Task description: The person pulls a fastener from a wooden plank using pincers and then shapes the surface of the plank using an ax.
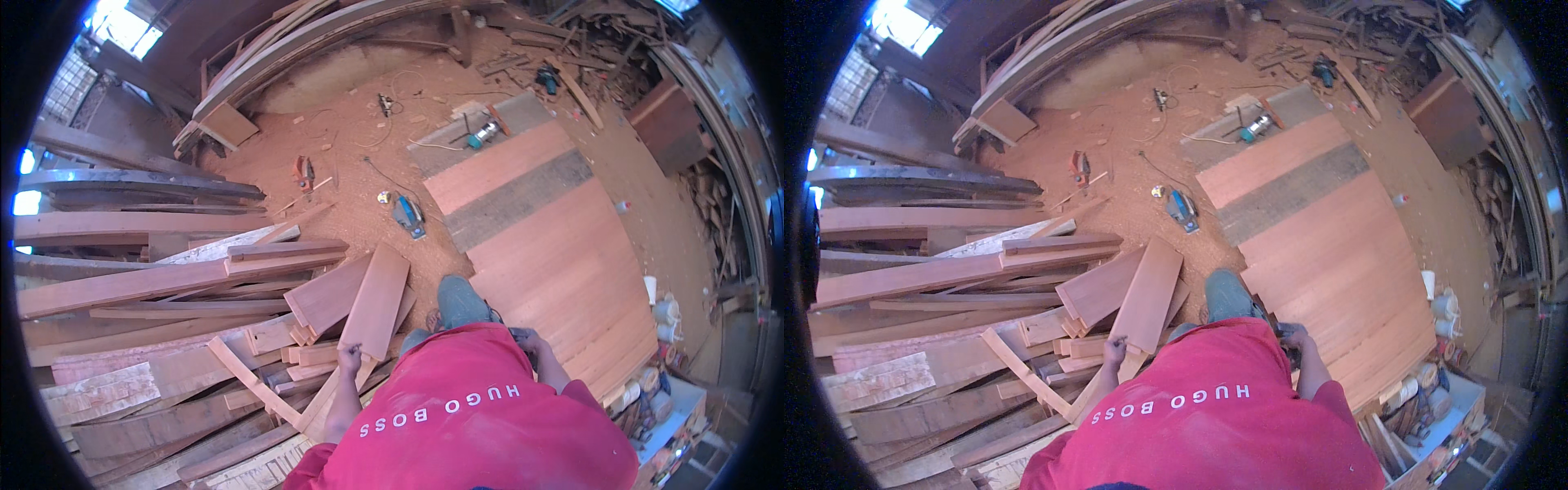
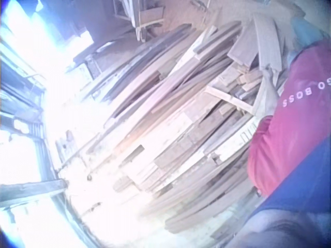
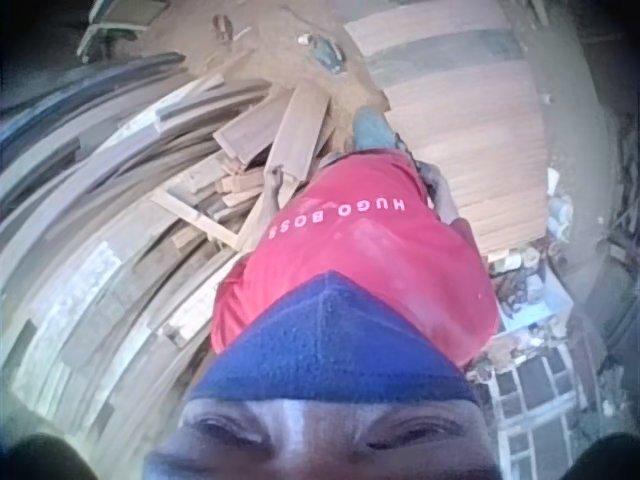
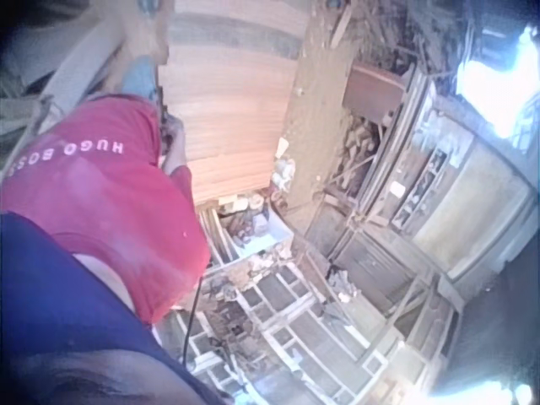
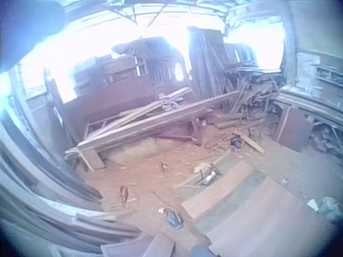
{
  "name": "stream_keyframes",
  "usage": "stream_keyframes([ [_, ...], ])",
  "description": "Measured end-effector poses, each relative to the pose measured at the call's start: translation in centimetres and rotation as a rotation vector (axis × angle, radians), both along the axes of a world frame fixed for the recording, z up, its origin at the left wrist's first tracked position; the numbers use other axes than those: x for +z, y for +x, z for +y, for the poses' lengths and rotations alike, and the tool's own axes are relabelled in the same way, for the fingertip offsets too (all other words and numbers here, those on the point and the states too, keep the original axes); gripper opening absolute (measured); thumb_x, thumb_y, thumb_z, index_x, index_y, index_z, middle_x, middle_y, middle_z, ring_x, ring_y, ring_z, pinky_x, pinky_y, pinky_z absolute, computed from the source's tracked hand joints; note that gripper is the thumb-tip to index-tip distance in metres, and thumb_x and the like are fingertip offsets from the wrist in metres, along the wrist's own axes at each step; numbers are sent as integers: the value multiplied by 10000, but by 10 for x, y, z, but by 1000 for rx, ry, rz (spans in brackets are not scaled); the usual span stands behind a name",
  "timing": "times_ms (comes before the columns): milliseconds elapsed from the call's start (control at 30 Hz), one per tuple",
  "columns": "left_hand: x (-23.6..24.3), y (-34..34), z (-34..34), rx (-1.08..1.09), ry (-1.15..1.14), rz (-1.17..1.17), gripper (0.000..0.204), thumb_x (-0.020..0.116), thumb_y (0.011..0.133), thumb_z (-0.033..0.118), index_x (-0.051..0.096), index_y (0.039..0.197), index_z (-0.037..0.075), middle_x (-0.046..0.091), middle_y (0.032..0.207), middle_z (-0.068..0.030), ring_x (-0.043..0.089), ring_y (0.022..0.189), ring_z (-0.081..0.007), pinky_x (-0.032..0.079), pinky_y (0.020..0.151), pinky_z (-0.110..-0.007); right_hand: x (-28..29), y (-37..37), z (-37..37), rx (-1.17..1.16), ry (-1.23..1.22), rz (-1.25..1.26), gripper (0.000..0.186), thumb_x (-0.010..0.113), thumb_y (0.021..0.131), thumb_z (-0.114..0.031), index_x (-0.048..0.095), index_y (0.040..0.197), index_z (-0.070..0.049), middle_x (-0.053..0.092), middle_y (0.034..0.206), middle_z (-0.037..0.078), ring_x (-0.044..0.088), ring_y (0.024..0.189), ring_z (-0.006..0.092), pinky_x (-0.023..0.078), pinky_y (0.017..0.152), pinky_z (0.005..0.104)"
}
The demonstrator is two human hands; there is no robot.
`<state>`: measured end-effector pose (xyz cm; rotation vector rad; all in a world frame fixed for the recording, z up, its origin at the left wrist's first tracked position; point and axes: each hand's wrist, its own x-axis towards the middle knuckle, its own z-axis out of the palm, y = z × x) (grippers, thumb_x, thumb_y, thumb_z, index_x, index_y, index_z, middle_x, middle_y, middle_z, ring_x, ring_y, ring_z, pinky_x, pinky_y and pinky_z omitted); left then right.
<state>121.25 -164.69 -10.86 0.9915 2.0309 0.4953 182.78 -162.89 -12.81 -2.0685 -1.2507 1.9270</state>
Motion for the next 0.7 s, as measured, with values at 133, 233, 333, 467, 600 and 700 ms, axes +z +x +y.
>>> stream_keyframes([
  [133, 4, -9, 149, 89, 83, -61, 289, 643, 857, 28, 704, 1138, -1, 691, 792, -75, 629, 702, -132, 509, 640, -290, -67, -2, 39, 35, 127, 22, 493, 805, 749, -294, 684, 1133, -9, 700, 1148, 159, 678, 1023, 245, 542, 877, 381],
  [233, 34, 9, 214, 121, -24, -120, 282, 645, 898, 69, 681, 1166, -12, 681, 775, -78, 620, 656, -134, 511, 590, -300, -33, -24, 105, 154, -135, -332, 455, 802, 750, -286, 689, 1087, -3, 709, 1101, 163, 691, 987, 252, 552, 844, 379],
  [333, 33, 12, 281, 26, -88, -157, 236, 612, 961, 139, 666, 1142, -3, 671, 780, -90, 610, 581, -145, 512, 511, -316, -20, -34, 174, 155, -164, -431, 418, 799, 751, -279, 693, 1042, 2, 718, 1053, 167, 704, 951, 258, 563, 812, 377],
  [467, 43, 5, 344, 166, -242, -261, 183, 522, 993, 128, 605, 1129, 38, 618, 754, -81, 589, 554, -156, 478, 457, -323, -10, -46, 292, 211, -136, -509, 372, 795, 752, -269, 699, 981, 8, 731, 990, 172, 722, 903, 268, 577, 769, 375],
  [600, 19, -22, 390, 438, -95, -229, 211, 495, 973, 76, 539, 1177, 43, 580, 767, -92, 573, 552, -184, 479, 473, -327, 36, -96, 449, 218, -96, -512, 316, 790, 758, -254, 694, 881, 20, 728, 861, 175, 725, 773, 273, 584, 684, 377],
  [700, -13, -35, 420, 377, -52, -80, 204, 527, 936, 71, 548, 1134, 31, 623, 788, -115, 590, 593, -209, 502, 524, -367, 67, -127, 548, 135, -126, -460, 297, 784, 768, -237, 663, 752, 34, 684, 658, 170, 682, 542, 264, 565, 547, 390],
])
